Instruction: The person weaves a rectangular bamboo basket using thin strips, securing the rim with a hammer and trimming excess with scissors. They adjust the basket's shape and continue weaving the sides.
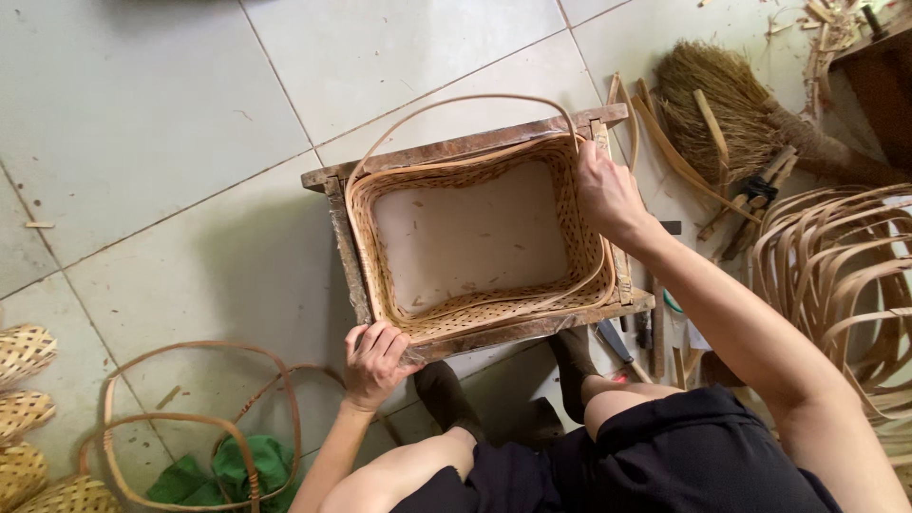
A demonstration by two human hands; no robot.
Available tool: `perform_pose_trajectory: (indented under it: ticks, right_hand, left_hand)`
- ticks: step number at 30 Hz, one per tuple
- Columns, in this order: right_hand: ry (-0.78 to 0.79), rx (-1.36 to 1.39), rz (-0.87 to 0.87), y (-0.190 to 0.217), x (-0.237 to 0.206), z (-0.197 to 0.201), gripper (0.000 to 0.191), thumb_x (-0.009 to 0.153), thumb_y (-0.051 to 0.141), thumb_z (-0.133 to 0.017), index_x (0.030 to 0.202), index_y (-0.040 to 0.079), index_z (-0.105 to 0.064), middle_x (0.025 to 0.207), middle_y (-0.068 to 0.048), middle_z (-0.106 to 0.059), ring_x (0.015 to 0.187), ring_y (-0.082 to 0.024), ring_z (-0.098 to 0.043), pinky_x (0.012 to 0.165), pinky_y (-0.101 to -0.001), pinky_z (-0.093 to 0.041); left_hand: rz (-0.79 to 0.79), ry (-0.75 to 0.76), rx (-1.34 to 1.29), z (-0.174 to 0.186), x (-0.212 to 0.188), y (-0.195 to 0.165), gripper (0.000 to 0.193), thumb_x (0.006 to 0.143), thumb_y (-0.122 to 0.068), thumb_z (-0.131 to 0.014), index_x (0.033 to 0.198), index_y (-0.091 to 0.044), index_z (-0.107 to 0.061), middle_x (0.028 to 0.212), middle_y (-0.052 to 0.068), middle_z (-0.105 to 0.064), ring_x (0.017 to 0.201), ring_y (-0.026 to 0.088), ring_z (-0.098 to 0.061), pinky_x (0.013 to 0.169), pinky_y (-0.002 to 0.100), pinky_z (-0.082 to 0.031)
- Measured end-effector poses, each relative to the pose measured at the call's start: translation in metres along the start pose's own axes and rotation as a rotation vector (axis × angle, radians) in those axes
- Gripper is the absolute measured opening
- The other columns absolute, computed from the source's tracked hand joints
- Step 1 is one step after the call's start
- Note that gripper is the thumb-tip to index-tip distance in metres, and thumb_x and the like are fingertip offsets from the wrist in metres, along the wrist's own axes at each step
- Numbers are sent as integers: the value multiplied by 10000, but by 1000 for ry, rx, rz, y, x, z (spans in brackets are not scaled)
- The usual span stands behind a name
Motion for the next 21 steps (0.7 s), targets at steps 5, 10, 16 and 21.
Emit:
perform_pose_trajectory:
  ticks: [5, 10, 16, 21]
  right_hand:
    - [38, 34, -76, 10, 2, 11, 204, 1066, -40, -217, 1089, -75, -417, 888, -272, -570, 532, -293, -581, 346, -352, -503]
    - [-111, 110, 33, 21, 27, 30, 227, 1081, -26, -227, 1072, -69, -449, 911, -271, -585, 546, -262, -550, 356, -328, -486]
    - [-107, 100, 53, 31, 40, 35, 218, 1104, 31, -258, 1080, -73, -449, 929, -273, -590, 558, -269, -563, 377, -325, -502]
    - [-36, 84, -29, 20, 22, 18, 229, 1086, -7, -219, 1101, -80, -436, 931, -293, -583, 555, -299, -586, 377, -347, -514]
  left_hand:
    - [13, 19, -10, 0, 0, 0, 538, 568, -428, -843, 993, -146, -674, 1023, 2, -651, 1124, 209, -590, 1013, 476, -384]
    - [0, 20, -8, 0, -1, 2, 518, 632, -463, -833, 1003, -138, -674, 1032, 10, -649, 1136, 213, -586, 1029, 470, -390]
    - [-25, 8, 17, 2, 1, 3, 495, 659, -465, -819, 1006, -141, -681, 1028, 0, -650, 1145, 206, -584, 1038, 457, -396]
    - [-31, -21, 34, 1, 2, 3, 505, 674, -483, -840, 992, -130, -667, 1017, 13, -640, 1130, 216, -574, 1031, 456, -405]
Point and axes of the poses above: each hand's wrist, its own x-axis towards the middle knuckle, its own z-axis out of the back of the hand, y = z × x, the point moved 1 cm from there along x, towards the middle knuckle
